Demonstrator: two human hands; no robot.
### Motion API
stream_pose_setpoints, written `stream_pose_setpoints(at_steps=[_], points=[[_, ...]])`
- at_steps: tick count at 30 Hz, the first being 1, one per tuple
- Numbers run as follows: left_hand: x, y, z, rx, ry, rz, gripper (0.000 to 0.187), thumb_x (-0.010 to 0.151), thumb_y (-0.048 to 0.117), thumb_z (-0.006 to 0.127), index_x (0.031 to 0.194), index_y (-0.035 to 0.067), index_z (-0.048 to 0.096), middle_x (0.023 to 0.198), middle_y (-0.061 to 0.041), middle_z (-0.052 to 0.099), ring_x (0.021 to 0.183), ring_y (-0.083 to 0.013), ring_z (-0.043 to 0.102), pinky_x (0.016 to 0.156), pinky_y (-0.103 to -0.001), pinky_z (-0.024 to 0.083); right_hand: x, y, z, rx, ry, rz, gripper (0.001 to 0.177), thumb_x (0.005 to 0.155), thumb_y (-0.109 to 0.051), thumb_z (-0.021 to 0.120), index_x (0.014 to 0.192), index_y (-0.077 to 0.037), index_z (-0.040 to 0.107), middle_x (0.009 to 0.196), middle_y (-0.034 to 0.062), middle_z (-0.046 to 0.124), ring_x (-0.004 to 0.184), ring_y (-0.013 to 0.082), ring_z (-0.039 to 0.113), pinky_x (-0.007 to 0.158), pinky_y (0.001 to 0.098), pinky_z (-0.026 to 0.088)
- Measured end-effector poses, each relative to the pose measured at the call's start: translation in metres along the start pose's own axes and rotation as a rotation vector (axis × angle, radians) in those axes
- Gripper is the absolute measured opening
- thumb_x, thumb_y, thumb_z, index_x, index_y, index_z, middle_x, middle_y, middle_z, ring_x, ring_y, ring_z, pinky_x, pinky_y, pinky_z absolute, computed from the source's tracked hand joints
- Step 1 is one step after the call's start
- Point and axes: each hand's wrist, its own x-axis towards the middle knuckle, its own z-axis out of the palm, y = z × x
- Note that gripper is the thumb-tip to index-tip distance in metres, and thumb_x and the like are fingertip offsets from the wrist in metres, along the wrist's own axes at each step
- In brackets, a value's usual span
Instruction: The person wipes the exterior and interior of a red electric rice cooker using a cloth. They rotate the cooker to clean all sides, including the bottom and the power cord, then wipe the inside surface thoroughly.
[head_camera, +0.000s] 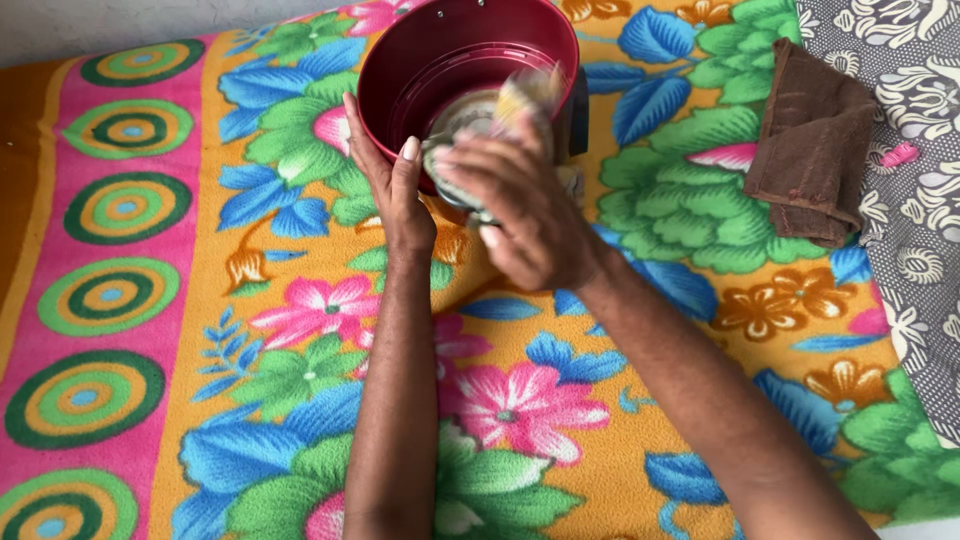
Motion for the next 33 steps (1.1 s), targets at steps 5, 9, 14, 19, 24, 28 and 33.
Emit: stream_pose_setpoints(at_steps=[5,9,14,19,24,28,33], points=[[-0.007,-0.002,0.02,0.075,0.023,0.008,0.084,0.105,0.049,0.055,0.171,0.014,0.016,0.177,-0.02,0.021,0.165,-0.0359,0.025,0.137,-0.052,0.025,-0.002,0.032,-0.02,-0.19,0.058,-0.2,0.059,0.109,-0.053,0.04,0.153,-0.014,0.047,0.152,0.0092,0.052,0.142,0.0286,0.052,0.126,0.0518,0.032],[-0.013,0.003,0.027,0.002,0.01,0.014,0.085,0.106,0.047,0.056,0.17,0.013,0.013,0.175,-0.02,0.023,0.163,-0.0362,0.03,0.136,-0.051,0.029,-0.024,0.087,-0.047,-0.119,0.227,-0.04,0.09,0.099,-0.077,0.044,0.158,-0.012,0.026,0.157,0.0176,0.042,0.146,0.0363,0.044,0.125,0.0522,0.032],[-0.011,-0.006,0.028,-0.189,0.069,0.039,0.084,0.098,0.033,0.057,0.169,0.013,0.017,0.17,-0.02,0.03,0.157,-0.0368,0.037,0.132,-0.05,0.033,-0.048,0.113,-0.024,0.458,0.187,0.621,0.1,0.098,-0.08,0.039,0.163,-0.006,0.023,0.165,0.0231,0.032,0.156,0.0378,0.031,0.131,0.0528,0.027],[0.005,-0.025,0.002,-0.692,0.035,-0.096,0.082,0.089,0.022,0.054,0.166,0.008,0.026,0.163,-0.021,0.038,0.146,-0.0376,0.046,0.126,-0.056,0.04,-0.039,0.074,0.018,-0.111,0.443,0.254,0.082,0.111,-0.067,0.025,0.169,-0.012,0.012,0.17,0.0174,0.011,0.158,0.0306,0.015,0.129,0.0484,0.018],[0.01,-0.024,-0.04,-1.053,-0.112,-0.214,0.072,0.092,0.03,0.051,0.159,0.007,0.035,0.153,-0.02,0.047,0.135,-0.0362,0.056,0.117,-0.055,0.048,-0.024,0.066,0.011,-0.188,0.65,0.243,0.052,0.115,-0.046,0.042,0.159,-0.017,0.039,0.142,0.011,0.04,0.133,0.0221,0.04,0.113,0.0386,0.038],[0.022,-0.027,-0.051,-1.013,-0.155,-0.194,0.068,0.092,0.03,0.052,0.153,0.001,0.045,0.15,-0.018,0.056,0.137,-0.0319,0.057,0.119,-0.046,0.047,-0.027,0.115,-0.029,0.041,0.99,0.446,0.046,0.111,-0.048,0.053,0.129,-0.006,0.063,0.128,0.0114,0.041,0.124,0.0219,0.05,0.112,0.0416,0.059],[0.035,-0.042,-0.053,-1.033,-0.15,-0.209,0.055,0.094,0.032,0.054,0.137,-0.002,0.059,0.134,-0.017,0.066,0.125,-0.031,0.064,0.114,-0.047,0.051,-0.041,0.125,-0.015,0.488,1.02,0.527,0.046,0.105,-0.04,0.06,0.132,-0.002,0.058,0.126,0.0163,0.065,0.115,0.0251,0.062,0.103,0.0407,0.053]])
